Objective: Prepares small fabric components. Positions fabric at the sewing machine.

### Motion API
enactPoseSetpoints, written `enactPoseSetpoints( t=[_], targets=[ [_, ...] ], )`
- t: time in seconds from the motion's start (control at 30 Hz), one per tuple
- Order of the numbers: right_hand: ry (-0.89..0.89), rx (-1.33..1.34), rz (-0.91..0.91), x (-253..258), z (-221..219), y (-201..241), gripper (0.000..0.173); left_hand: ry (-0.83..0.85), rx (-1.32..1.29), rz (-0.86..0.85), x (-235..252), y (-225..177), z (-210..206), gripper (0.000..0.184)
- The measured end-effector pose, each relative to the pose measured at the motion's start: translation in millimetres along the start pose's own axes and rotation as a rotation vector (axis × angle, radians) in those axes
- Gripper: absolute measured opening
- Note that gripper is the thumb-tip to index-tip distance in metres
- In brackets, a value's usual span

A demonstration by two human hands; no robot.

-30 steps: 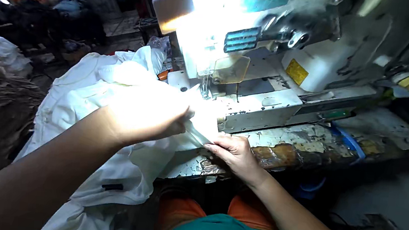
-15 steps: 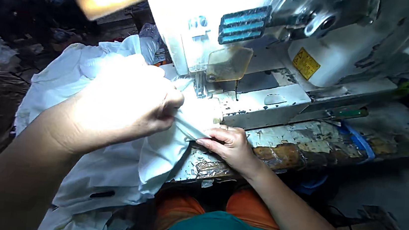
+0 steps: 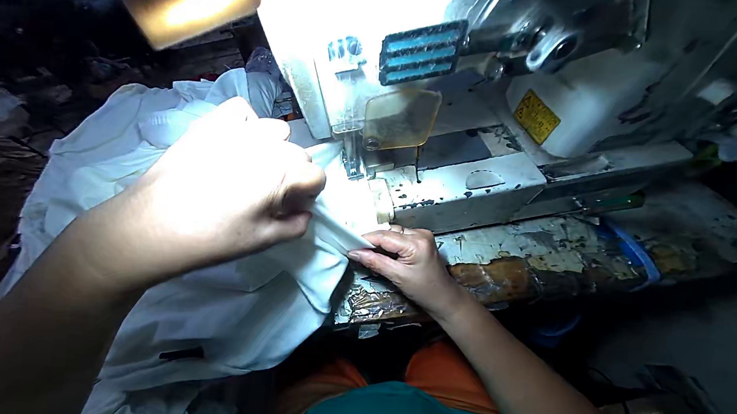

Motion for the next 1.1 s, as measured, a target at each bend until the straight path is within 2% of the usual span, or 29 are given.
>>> enactPoseSetpoints(
  t=[0.2, 0.37, 0.47, 1.1],
  targets=[
    [0.0, 0.0, -0.001, 2, -1, 2, 0.015, -0.012, -0.009, 0.031, 0, 7, -2, 0.025],
    [0.004, 0.032, -0.021, 3, 0, 2, 0.013, -0.011, -0.013, -0.008, 1, -2, 2, 0.026],
    [0.003, 0.05, -0.025, 4, 0, 2, 0.014, -0.006, -0.025, 0.04, 1, 6, 0, 0.028],
    [-0.016, 0.088, -0.034, 2, 2, 6, 0.015, -0.028, -0.022, -0.017, -4, -12, 7, 0.026]
  ],
)
Point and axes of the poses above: each hand's wrist, its own x-axis towards the middle knuckle, its own z-axis out of the back of the hand, y = z × x, the point moved 4 cm from there along x, towards the middle knuckle, and after that the axes turned 3 degrees about -y, right-handed, at the moved point
